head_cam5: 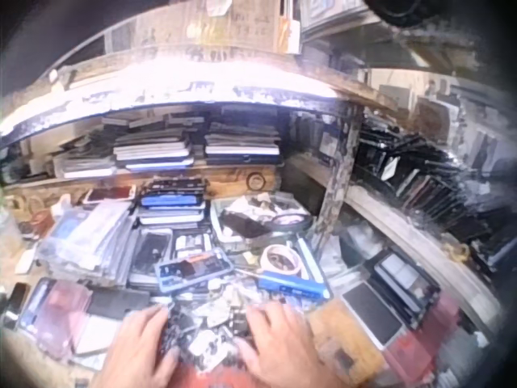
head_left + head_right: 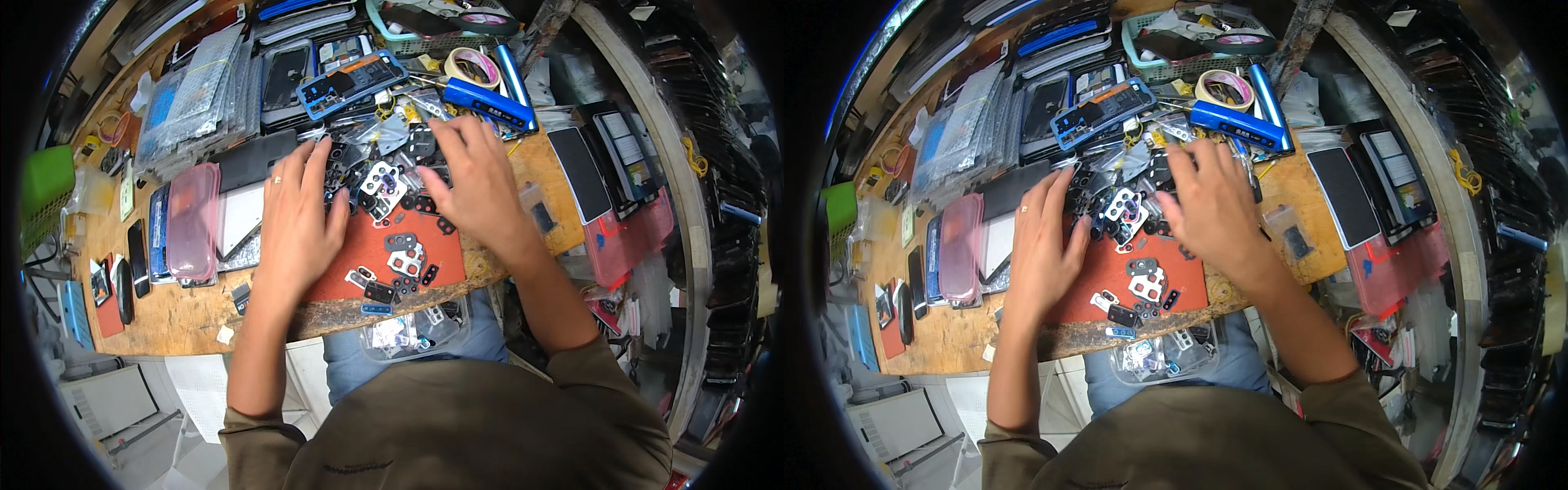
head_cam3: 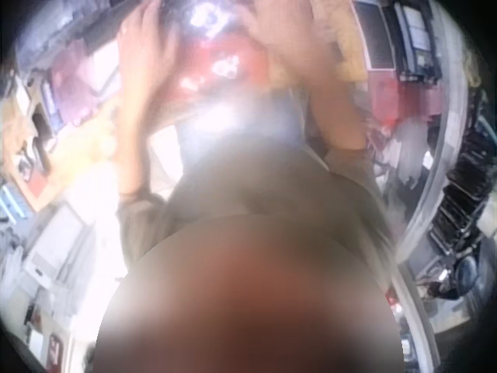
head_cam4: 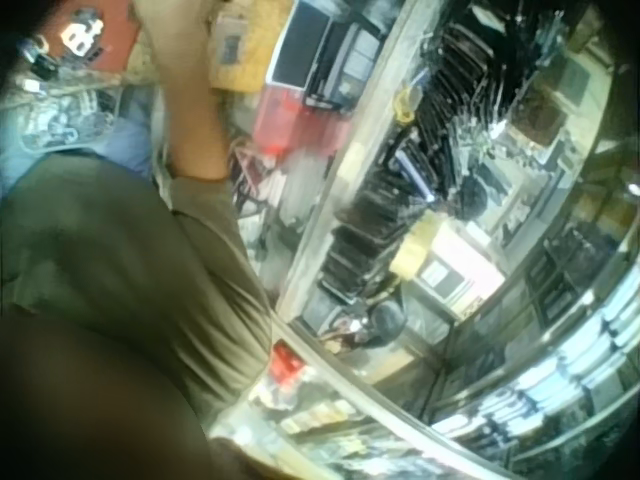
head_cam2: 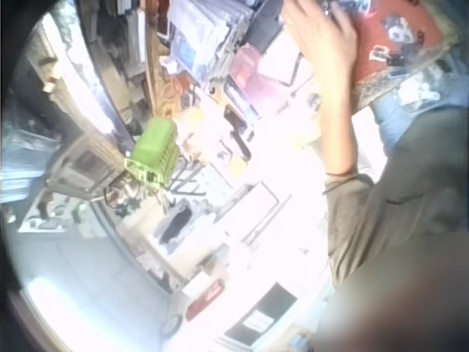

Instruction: The person sorts small electronic components from a clear plastic container onto a red mat on a cluttered workbench. They handle camera modules, brackets, and small circuit boards, placing them in piles on the mat. The person then closes the container and sets it aside.

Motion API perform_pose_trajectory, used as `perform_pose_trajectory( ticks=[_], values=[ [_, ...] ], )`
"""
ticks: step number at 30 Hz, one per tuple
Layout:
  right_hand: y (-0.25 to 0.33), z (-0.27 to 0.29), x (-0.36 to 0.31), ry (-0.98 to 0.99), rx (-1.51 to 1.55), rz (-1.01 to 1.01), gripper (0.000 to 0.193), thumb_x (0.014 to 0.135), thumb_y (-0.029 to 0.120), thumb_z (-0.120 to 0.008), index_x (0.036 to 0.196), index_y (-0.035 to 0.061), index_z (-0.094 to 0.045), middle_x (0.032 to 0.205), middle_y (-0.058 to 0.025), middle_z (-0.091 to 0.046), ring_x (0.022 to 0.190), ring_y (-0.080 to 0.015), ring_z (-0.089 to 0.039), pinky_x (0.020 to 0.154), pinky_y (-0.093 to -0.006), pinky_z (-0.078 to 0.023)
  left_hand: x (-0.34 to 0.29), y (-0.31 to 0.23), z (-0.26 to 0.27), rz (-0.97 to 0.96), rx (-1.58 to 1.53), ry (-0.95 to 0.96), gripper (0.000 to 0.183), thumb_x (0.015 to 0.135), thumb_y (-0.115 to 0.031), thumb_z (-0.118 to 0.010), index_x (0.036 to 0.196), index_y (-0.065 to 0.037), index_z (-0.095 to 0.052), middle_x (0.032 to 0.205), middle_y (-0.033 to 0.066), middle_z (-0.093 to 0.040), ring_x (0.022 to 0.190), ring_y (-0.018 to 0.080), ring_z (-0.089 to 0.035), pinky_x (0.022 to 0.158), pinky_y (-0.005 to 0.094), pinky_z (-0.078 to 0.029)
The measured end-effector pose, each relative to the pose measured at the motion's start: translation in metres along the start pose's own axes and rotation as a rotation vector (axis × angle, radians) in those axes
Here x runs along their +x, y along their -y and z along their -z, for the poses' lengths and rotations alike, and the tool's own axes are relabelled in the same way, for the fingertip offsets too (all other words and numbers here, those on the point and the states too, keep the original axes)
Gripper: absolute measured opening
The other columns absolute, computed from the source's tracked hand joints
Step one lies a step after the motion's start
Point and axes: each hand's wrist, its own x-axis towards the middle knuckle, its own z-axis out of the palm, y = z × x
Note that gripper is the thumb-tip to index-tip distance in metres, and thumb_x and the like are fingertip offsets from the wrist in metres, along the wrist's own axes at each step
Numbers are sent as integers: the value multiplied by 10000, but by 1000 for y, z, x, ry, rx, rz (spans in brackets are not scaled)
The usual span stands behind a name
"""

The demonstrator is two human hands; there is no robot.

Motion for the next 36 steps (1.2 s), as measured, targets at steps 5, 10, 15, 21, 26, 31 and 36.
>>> perform_pose_trajectory(
  ticks=[5,10,15,21,26,31,36],
  values=[
    [20,-7,-11,-95,205,113,364,925,29,-688,1280,-47,-670,1113,-164,-647,1018,-352,-644,918,-459,-550,32,12,-22,-12,167,318,582,968,-178,-672,1504,7,-542,1458,242,-584,1327,428,-545,1135,522,-406],
    [50,-10,-35,-84,124,330,352,851,68,-683,1177,-63,-698,1028,-134,-643,963,-293,-642,830,-394,-564,16,-6,-24,-76,1,224,577,921,-95,-668,1470,45,-559,1354,232,-620,1308,417,-547,1121,522,-420],
    [68,-15,-52,-80,132,350,347,836,120,-747,1135,-53,-710,1051,-124,-665,948,-266,-650,798,-364,-557,-6,-21,-1,-32,-204,228,578,849,72,-602,1427,59,-584,1334,240,-619,1265,422,-573,1091,516,-459],
    [30,20,-40,-153,195,185,395,892,197,-821,1213,-2,-707,1162,-174,-688,1049,-352,-672,910,-473,-538,19,1,10,141,-283,138,367,981,4,-566,1339,41,-637,1321,265,-661,1254,441,-633,1093,478,-491],
    [-18,0,-18,-23,9,-198,451,906,163,-785,1301,-24,-672,1223,-189,-616,1136,-377,-606,980,-500,-499,56,3,-35,49,-189,277,432,1092,-288,-591,1421,-12,-632,1423,249,-621,1320,450,-586,1144,489,-448],
    [2,-10,-44,-32,115,-53,467,860,132,-787,1288,-18,-673,1198,-146,-623,1127,-346,-612,955,-479,-496,30,-11,-27,22,-243,260,384,1037,-186,-656,1391,-37,-673,1444,217,-622,1346,434,-569,1157,506,-425],
    [37,-9,-54,-1,299,-8,542,857,131,-784,1350,-44,-644,1222,-182,-620,1114,-367,-600,984,-506,-470,-9,-22,0,-15,-177,234,382,1044,-178,-617,1386,-13,-656,1399,203,-641,1322,398,-576,1152,510,-392]
  ],
)
